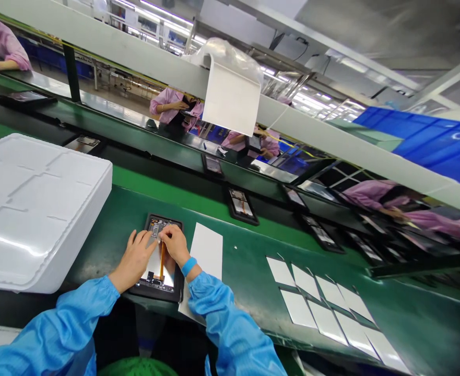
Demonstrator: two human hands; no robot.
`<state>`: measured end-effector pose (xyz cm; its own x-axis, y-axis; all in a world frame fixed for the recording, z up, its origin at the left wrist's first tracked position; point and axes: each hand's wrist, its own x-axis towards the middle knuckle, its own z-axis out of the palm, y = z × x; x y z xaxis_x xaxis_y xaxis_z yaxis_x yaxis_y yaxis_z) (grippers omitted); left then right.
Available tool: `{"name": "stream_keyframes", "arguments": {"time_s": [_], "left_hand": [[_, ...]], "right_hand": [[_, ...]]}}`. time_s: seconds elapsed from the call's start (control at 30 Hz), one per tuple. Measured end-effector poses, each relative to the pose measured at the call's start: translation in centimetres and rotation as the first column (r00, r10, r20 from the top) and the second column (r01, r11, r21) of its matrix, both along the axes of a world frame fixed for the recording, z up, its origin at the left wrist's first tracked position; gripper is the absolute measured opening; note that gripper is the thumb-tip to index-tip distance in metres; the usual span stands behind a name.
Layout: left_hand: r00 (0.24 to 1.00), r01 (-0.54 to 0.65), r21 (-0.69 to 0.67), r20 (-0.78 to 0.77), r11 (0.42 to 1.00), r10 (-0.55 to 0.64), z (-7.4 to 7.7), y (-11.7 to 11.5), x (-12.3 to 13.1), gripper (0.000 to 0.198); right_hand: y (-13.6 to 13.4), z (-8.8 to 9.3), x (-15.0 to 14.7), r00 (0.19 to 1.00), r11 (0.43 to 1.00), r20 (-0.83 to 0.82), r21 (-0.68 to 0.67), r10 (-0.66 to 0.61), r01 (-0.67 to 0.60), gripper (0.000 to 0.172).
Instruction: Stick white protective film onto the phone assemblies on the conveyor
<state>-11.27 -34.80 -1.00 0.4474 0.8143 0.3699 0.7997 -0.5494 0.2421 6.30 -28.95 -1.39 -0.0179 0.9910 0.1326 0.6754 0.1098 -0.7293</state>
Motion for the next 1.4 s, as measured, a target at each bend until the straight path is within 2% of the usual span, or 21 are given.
{"name": "stream_keyframes", "arguments": {"time_s": [0.17, 0.37, 0.5, 0.63, 0.73, 0.83, 0.93, 1.07, 1.27, 1.4], "left_hand": [[0.999, -0.003, -0.005, -0.047, 1.0, 0.003, 0.3, 0.4, 0.5, 0.044], [0.993, -0.022, -0.007, -0.112, 1.0, 0.021, 1.7, 0.1, 1.6, 0.036], [0.988, -0.069, 0.017, -0.14, 0.997, 0.07, 1.8, -0.2, 2.5, 0.033], [0.983, -0.068, 0.046, -0.165, 0.997, 0.074, 1.2, -0.5, 2.2, 0.034], [0.983, -0.035, 0.063, -0.177, 0.997, 0.045, 1.1, -0.8, 1.5, 0.035], [0.983, -0.01, 0.056, -0.18, 0.998, 0.02, 1.3, -0.9, 1.1, 0.033], [0.982, -0.014, 0.067, -0.186, 0.998, 0.026, 1.7, -1.0, 1.5, 0.034], [0.98, -0.03, 0.097, -0.195, 0.995, 0.049, 1.8, -0.9, 2.2, 0.033], [0.971, -0.068, 0.106, -0.223, 0.992, 0.09, 1.6, -1.2, 2.6, 0.04], [0.942, -0.084, 0.08, -0.319, 0.993, 0.106, 1.9, -0.9, 3.0, 0.041]], "right_hand": [[-0.2, 0.3, -0.3, 0.999, 1.0, 0.033, 0.006, -0.015, 0.014, 0.014], [-0.1, 1.1, 0.1, 1.0, 1.0, 0.025, -0.008, -0.015, 0.015, 0.006], [-0.6, 2.3, 1.7, 0.998, 0.998, -0.052, -0.06, -0.028, 0.025, 0.019], [-4.2, 5.1, 4.3, 0.996, 1.0, -0.085, -0.023, 0.019, -0.021, 0.02], [-8.7, 7.5, 6.7, 0.994, 0.999, -0.101, -0.002, 0.033, -0.033, 0.023], [-13.2, 8.7, 9.1, 0.994, 1.0, -0.112, 0.0, 0.005, -0.005, 0.023], [-16.7, 8.1, 10.8, 0.989, 1.0, -0.147, -0.003, -0.025, 0.024, 0.022], [-19.4, 6.1, 11.7, 0.976, 0.998, -0.212, -0.041, -0.051, 0.043, 0.025], [-21.3, 3.8, 11.9, 0.961, 0.994, -0.277, -0.106, -0.019, -0.011, 0.032], [-21.1, 2.4, 12.4, 0.961, 0.987, -0.277, -0.152, 0.013, -0.057, 0.033]]}}
